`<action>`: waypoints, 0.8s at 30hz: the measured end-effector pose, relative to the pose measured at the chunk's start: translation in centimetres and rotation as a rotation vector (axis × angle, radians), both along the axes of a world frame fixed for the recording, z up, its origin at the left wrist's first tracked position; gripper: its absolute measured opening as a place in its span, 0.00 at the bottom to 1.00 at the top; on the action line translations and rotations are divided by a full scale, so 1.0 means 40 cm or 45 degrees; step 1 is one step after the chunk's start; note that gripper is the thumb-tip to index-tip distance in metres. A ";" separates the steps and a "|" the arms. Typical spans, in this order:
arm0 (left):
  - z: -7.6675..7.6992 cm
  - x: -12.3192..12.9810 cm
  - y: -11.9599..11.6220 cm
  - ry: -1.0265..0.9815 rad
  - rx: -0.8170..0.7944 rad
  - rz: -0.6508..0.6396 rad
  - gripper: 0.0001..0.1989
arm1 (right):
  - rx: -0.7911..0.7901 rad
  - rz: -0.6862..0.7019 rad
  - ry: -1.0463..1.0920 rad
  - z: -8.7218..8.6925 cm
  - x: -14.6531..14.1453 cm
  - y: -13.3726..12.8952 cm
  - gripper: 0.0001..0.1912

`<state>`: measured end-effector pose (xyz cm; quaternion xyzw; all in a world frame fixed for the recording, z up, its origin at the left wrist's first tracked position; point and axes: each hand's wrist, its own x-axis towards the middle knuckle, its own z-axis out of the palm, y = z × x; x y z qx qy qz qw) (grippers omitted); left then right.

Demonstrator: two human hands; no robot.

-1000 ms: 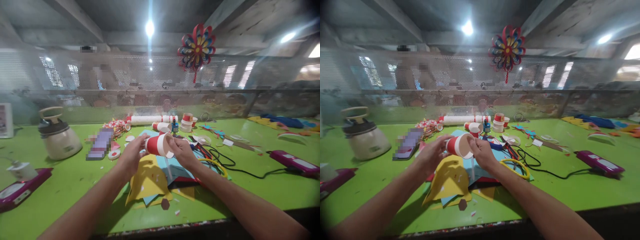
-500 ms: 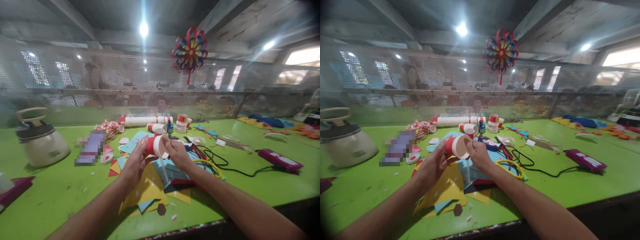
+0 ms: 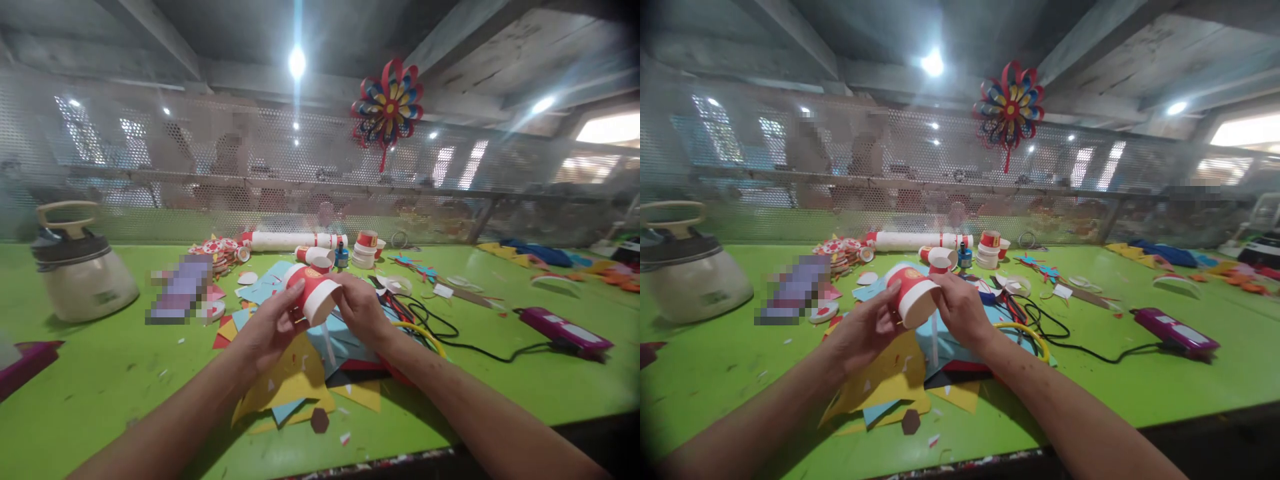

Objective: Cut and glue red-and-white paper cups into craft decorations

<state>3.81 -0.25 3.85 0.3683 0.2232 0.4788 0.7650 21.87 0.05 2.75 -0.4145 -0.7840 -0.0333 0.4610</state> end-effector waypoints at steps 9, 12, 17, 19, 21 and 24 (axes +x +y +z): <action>0.010 -0.017 0.017 0.001 0.223 0.044 0.14 | -0.139 -0.046 -0.211 0.021 -0.019 0.001 0.12; 0.009 -0.022 0.025 -0.012 0.238 0.077 0.14 | -0.226 -0.102 -0.355 0.051 -0.010 -0.016 0.13; 0.007 -0.032 0.037 -0.034 0.175 0.154 0.15 | -0.431 -0.195 -0.687 0.085 0.084 -0.083 0.13; 0.005 -0.034 0.040 -0.052 0.162 0.158 0.15 | -0.514 -0.288 -0.782 0.080 0.141 -0.121 0.12; 0.004 -0.034 0.040 -0.067 0.159 0.149 0.15 | -0.596 -0.358 -0.855 0.067 0.189 -0.159 0.10; 0.007 -0.035 0.037 -0.120 0.162 0.117 0.14 | -0.676 -0.400 -0.897 0.041 0.227 -0.201 0.12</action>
